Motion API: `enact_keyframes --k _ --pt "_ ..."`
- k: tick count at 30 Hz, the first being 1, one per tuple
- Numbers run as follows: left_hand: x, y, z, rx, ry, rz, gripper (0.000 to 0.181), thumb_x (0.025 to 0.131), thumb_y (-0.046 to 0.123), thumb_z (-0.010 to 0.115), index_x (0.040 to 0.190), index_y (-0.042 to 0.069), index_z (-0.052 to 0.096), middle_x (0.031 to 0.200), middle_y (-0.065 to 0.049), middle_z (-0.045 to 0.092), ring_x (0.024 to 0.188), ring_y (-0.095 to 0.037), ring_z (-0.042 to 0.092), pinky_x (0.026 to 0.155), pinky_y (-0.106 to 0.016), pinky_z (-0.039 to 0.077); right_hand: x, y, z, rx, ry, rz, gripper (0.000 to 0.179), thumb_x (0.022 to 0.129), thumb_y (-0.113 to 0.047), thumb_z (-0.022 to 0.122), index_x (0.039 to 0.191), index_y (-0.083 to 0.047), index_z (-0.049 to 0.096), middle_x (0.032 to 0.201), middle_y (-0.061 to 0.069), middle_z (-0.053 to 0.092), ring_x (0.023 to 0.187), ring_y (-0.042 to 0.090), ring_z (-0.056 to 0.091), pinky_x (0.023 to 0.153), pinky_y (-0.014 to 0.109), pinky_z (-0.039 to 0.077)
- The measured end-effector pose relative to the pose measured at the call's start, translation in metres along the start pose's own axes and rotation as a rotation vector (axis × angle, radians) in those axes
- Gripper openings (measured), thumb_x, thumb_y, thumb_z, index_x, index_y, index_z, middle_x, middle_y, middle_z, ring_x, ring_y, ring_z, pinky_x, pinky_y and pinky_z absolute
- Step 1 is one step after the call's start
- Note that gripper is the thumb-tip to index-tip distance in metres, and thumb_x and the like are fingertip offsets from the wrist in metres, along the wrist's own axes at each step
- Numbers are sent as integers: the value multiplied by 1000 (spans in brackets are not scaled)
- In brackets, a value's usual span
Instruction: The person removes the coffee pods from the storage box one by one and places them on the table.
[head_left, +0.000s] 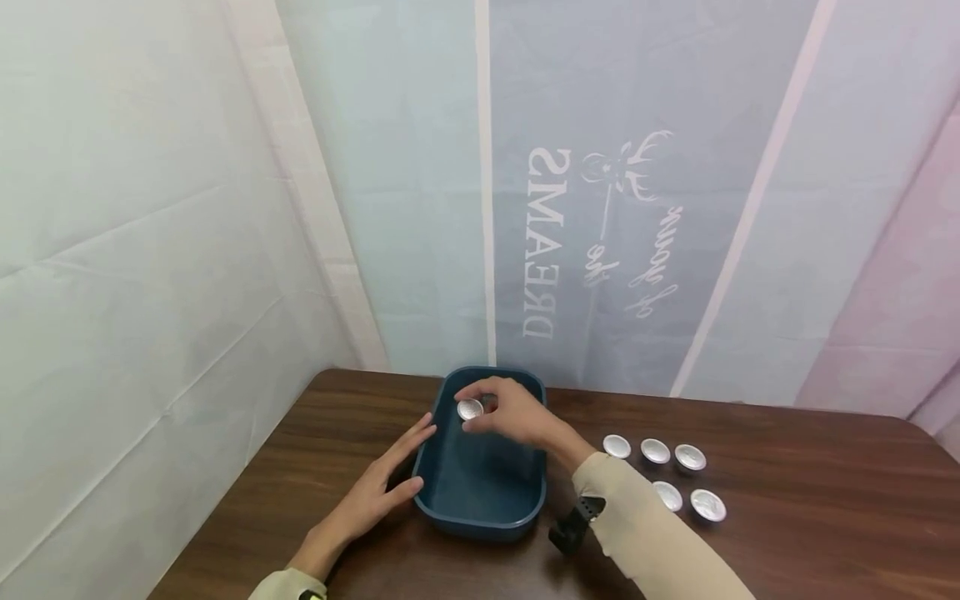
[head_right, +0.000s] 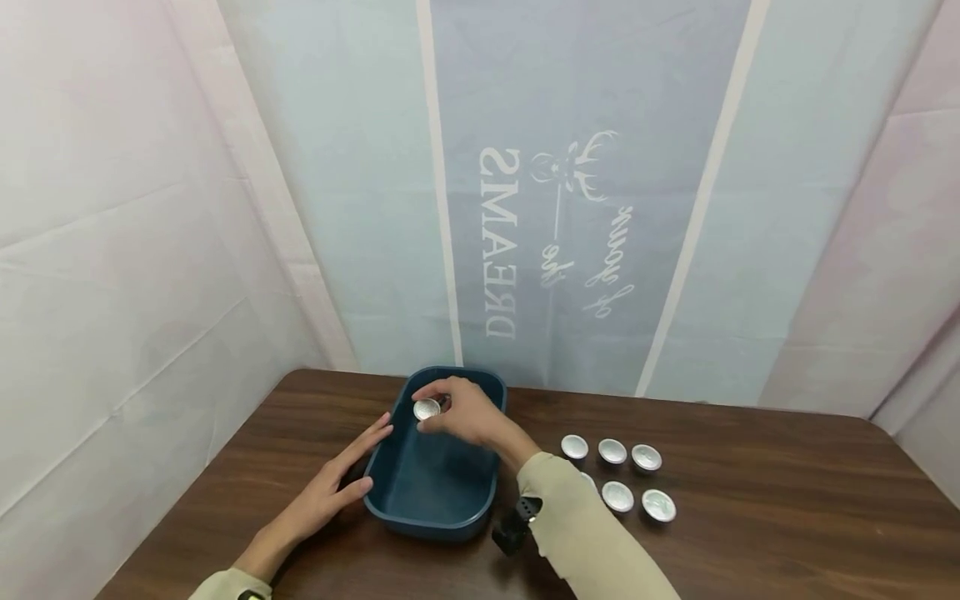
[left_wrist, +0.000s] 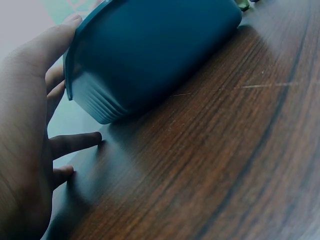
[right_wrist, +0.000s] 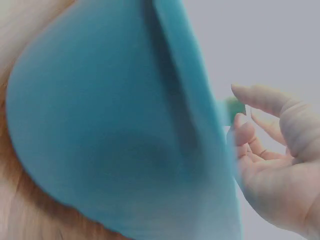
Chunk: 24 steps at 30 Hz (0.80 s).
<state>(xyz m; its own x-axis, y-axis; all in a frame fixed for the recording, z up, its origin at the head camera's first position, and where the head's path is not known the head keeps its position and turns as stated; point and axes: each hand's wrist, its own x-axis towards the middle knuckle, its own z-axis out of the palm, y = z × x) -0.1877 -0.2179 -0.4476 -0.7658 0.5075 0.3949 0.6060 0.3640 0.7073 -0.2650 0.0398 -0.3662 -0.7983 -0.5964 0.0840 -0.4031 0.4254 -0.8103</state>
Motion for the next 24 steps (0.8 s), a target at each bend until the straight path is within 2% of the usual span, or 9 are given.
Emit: enact_keyframes --k 5,9,12,17,21,24 --pt "-2 -1 -1 33 11 1 61 95 9 54 151 12 29 158 -6 18 142 -28 21 99 -68 25 -18 -3 -14 80 32 -5 41 84 -23 75 123 -16 65 116 0 59 84 17 61 70 33 51" --pt "-3 -1 -1 44 19 -1 61 94 8 54 150 11 30 158 -5 18 142 -27 22 100 -65 25 -35 -3 -28 104 65 -1 41 82 -24 76 122 -21 66 113 1 58 79 19 59 67 33 49" --pt "-3 -1 -1 48 24 4 62 94 8 54 150 11 30 158 -5 18 142 -27 22 100 -64 26 -48 -2 -37 105 91 -17 43 81 -22 77 122 -21 64 104 2 62 76 20 57 63 30 47" --pt "-3 1 0 50 25 4 63 94 7 54 151 13 28 159 -4 17 142 -26 22 101 -64 26 -68 1 -51 143 115 -37 46 81 -17 77 125 -14 61 91 6 64 74 21 57 62 27 47" --pt "-2 2 1 48 24 8 64 93 5 54 151 13 29 159 -4 16 142 -26 21 101 -64 26 -85 2 -62 173 122 -42 46 82 -17 77 123 -7 61 99 8 64 80 19 60 68 27 50" --pt "-1 2 1 47 23 15 64 93 4 54 151 12 29 159 -5 17 142 -26 21 101 -64 26 -99 5 -70 175 138 -41 47 80 -17 78 122 -4 61 99 10 63 80 17 59 67 27 50"
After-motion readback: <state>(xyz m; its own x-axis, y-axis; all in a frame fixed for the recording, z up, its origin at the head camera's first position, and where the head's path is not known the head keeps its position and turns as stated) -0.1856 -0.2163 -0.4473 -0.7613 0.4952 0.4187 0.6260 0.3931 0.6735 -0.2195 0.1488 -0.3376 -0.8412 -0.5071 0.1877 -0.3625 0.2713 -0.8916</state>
